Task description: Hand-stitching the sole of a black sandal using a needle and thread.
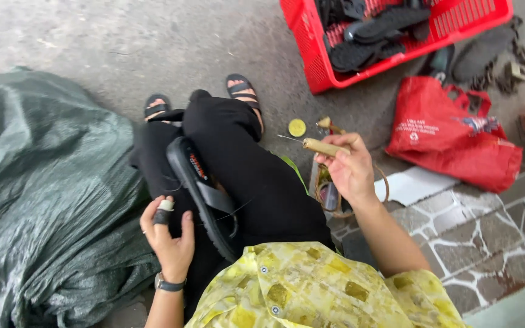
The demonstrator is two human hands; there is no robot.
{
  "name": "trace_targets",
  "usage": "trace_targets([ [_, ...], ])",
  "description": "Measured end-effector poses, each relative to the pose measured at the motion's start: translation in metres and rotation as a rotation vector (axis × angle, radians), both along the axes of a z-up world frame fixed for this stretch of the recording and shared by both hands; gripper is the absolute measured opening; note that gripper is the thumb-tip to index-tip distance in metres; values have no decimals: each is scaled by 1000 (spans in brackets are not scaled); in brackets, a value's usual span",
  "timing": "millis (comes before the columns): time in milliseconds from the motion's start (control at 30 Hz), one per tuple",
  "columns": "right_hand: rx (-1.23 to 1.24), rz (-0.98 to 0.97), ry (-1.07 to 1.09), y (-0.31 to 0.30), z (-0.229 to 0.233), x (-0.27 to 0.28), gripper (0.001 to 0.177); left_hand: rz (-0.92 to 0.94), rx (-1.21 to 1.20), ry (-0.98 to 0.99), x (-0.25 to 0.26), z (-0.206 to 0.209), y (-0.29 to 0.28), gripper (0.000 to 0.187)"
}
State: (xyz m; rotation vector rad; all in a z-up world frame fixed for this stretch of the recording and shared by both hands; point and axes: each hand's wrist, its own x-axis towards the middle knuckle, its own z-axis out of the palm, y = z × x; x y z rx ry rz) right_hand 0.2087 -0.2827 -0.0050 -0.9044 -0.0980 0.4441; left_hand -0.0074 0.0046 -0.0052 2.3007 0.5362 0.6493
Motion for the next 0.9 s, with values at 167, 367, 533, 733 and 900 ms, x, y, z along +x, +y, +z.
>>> trace_targets([
  [167,14,101,-52,16,9,-14,15,29,-35,-16,-1,0,0,37],
  [367,81,437,124,31,22,-22,18,28,-46,-111,-4,3,-3,37],
  [533,-67,746,17,51,8,-55,36,-107,-77,-41,-11,4,-30,80],
  [733,-435,756,-528,82,17,-76,47,-140,-455,333,-4,59,-19,85],
  [900,-587,770,-706,100,25,-77,33,-143,-636,400,-16,48,-7,86],
])
